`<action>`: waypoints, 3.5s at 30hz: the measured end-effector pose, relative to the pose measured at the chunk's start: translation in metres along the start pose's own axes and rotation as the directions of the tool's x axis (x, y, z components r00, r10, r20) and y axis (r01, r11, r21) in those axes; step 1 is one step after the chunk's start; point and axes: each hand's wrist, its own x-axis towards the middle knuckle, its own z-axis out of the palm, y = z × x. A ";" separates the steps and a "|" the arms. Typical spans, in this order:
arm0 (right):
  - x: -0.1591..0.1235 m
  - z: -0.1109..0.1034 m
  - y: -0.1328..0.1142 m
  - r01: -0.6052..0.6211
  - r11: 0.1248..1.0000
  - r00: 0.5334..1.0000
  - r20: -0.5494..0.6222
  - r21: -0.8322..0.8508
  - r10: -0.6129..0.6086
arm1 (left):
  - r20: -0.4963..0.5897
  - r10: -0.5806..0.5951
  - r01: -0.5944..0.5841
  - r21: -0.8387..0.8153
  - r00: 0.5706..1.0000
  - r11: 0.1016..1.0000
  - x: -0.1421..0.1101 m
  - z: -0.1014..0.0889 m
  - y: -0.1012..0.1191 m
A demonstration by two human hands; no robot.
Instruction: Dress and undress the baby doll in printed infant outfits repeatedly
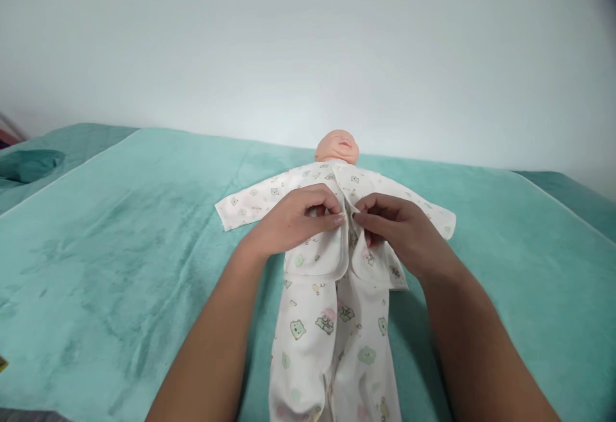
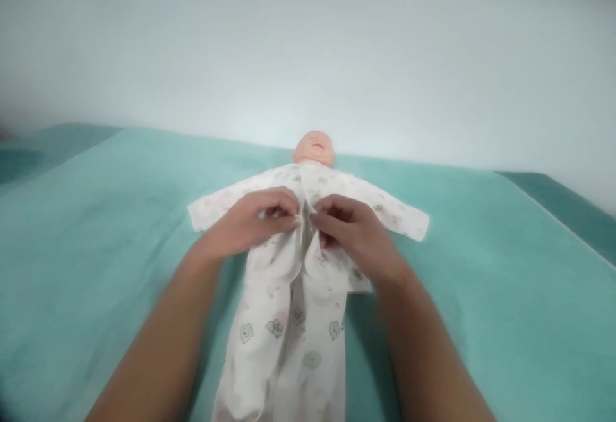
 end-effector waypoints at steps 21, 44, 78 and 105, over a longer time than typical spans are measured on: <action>0.005 -0.001 0.007 -0.056 0.988 0.991 0.132 0.147 0.037 | 0.066 -0.117 0.122 -0.084 0.991 0.989 0.000 0.001 0.004; 0.003 0.002 0.002 -0.096 0.993 0.983 0.161 0.070 0.083 | 0.084 -0.112 0.118 -0.068 0.990 0.991 0.001 0.003 0.000; 0.005 0.013 0.004 0.008 0.975 1.000 0.002 0.223 -0.009 | -0.247 0.072 -0.058 0.063 0.966 0.996 0.006 0.012 -0.018; 0.018 0.030 0.029 0.286 0.898 0.858 -0.327 -0.336 -0.396 | -0.310 0.284 -0.171 0.345 0.907 0.923 0.013 0.020 -0.032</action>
